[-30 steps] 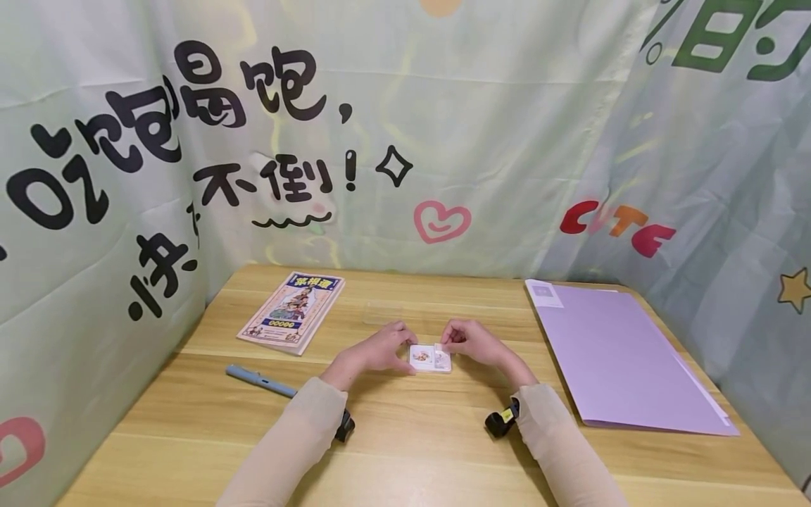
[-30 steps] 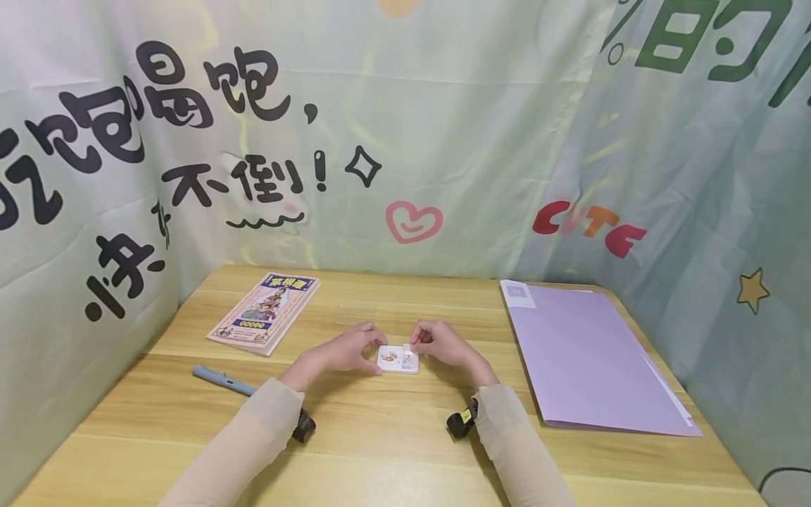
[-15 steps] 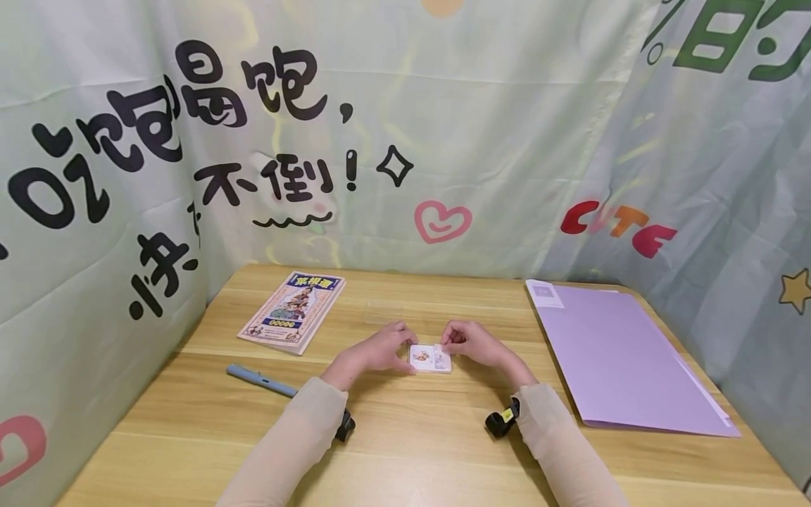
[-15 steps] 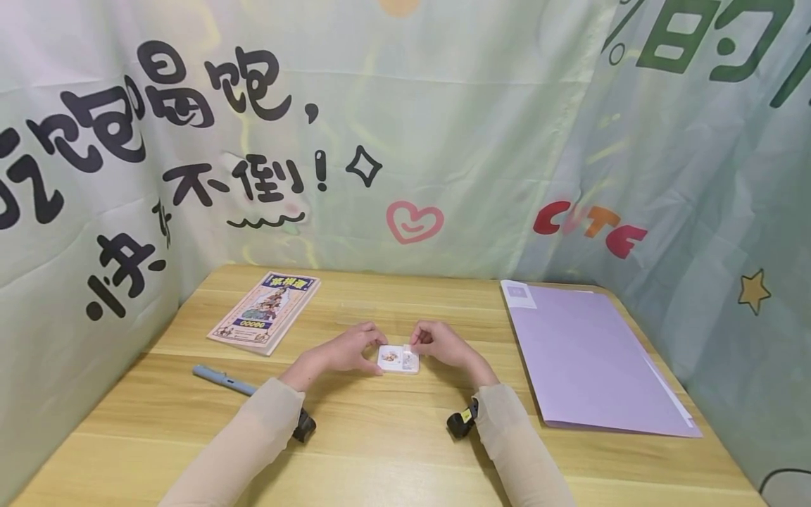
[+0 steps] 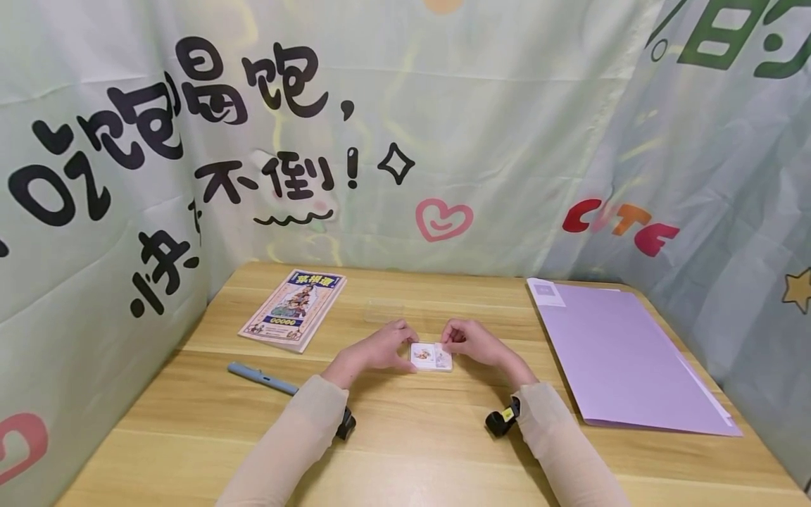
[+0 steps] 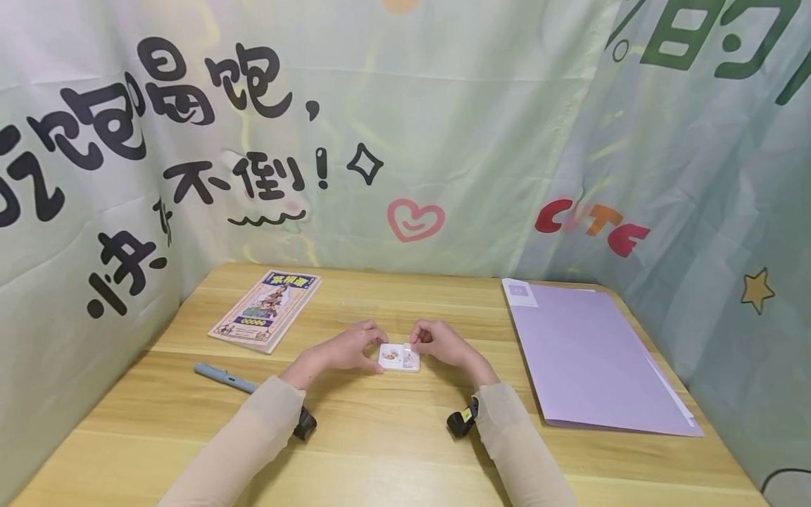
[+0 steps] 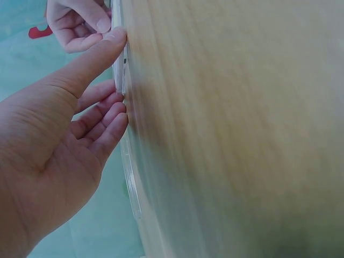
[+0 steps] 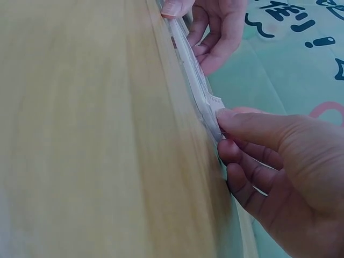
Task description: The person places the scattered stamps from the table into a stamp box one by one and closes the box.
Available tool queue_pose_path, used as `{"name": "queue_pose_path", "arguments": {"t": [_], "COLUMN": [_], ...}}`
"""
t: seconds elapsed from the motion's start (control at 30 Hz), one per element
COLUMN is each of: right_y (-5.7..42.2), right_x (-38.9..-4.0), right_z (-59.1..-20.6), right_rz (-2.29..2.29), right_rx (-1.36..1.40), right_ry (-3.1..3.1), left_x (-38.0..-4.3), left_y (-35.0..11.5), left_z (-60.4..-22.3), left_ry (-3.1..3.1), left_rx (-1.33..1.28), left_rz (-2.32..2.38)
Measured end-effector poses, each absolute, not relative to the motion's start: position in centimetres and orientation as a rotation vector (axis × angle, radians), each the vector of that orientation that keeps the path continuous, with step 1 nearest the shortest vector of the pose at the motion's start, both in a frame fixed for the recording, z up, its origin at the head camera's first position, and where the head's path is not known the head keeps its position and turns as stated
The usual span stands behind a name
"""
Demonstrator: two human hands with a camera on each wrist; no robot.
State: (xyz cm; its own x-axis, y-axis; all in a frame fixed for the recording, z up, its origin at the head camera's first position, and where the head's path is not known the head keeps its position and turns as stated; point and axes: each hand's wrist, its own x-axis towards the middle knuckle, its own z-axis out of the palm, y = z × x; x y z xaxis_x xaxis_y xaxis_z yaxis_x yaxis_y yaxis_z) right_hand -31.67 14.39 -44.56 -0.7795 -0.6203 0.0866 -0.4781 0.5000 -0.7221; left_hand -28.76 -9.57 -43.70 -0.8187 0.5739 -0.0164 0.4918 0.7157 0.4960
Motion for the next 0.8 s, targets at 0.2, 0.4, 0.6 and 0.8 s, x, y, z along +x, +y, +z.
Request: {"name": "queue_pose_path", "arguments": {"t": [0.2,0.4,0.6,0.8], "right_y": [14.45,14.52,14.53,14.48], "right_x": [-31.63,-31.59,-31.56,-31.58], "right_z": [-44.57,-44.5,-44.4,-44.41], "right_rz": [-1.136,-1.142,-1.129,-1.12], "right_rx": [-0.945,-0.944,-0.946,-0.945], "right_ry": [2.558,2.547,2.551,2.557], "left_x": [-28.75,-28.72,-28.67,-28.68], "left_y": [-9.57,-9.57,-9.58,-9.56], "left_z": [-43.64,-43.54,-43.52,-43.52], "left_ry": [2.753,2.751,2.755,2.761], "left_rx": [0.868,0.862,0.865,0.863], "left_rz": [0.713,0.723,0.729,0.712]}}
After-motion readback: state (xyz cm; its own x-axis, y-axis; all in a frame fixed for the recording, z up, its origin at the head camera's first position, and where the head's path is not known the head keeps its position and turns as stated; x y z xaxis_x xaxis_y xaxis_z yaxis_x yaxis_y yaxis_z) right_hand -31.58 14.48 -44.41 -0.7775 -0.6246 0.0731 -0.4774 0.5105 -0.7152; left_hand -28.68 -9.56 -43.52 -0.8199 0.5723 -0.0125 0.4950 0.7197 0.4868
